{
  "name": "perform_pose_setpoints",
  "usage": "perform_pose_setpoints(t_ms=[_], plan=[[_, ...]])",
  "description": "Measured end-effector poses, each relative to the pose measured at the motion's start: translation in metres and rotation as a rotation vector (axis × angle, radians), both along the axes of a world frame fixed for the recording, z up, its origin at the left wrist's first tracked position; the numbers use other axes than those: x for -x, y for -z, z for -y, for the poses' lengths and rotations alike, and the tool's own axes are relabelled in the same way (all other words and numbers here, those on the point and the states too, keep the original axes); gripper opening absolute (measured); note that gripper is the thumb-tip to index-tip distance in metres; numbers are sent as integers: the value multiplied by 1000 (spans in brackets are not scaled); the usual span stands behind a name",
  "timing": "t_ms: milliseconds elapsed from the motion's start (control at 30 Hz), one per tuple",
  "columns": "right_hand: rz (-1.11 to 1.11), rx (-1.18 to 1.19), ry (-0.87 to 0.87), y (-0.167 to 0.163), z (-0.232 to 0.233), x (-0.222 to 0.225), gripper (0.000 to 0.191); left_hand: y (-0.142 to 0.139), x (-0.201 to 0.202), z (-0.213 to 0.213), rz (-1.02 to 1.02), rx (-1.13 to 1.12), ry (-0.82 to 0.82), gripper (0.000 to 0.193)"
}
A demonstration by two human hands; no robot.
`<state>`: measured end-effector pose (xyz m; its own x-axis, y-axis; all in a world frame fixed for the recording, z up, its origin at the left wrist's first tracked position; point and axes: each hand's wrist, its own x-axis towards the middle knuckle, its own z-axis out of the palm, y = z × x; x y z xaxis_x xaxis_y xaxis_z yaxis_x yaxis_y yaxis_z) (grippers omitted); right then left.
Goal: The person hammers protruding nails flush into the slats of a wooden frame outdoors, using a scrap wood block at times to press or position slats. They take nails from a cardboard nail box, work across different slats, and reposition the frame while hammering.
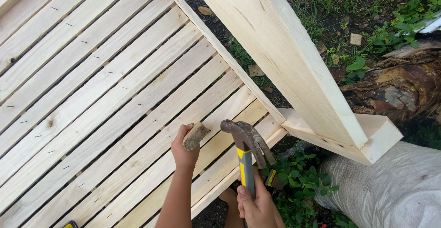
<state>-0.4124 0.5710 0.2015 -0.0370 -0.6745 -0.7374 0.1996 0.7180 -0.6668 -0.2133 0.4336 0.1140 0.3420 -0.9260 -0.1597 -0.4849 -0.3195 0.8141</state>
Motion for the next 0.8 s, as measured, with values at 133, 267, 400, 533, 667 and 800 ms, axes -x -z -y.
perform_pose_setpoints(t_ms=[133,267,400,533,667,800], plan=[[-310,316,91,24,28,29,27,-3,-1,5,1,2,-9,26],[-226,124,202,51,63,48,24,-5,-3,7,-39,-199,-69,26],[-254,-44,263,67,77,50,30,-5,-4,5,-13,-2,-9,29],[-213,-16,278,77,90,46,42,-4,-4,3,12,-42,-19,30],[-219,96,229,94,110,42,47,-3,-4,8,28,-27,-11,22],[-224,170,227,105,112,35,47,-4,-5,12,-28,-89,-59,17]])
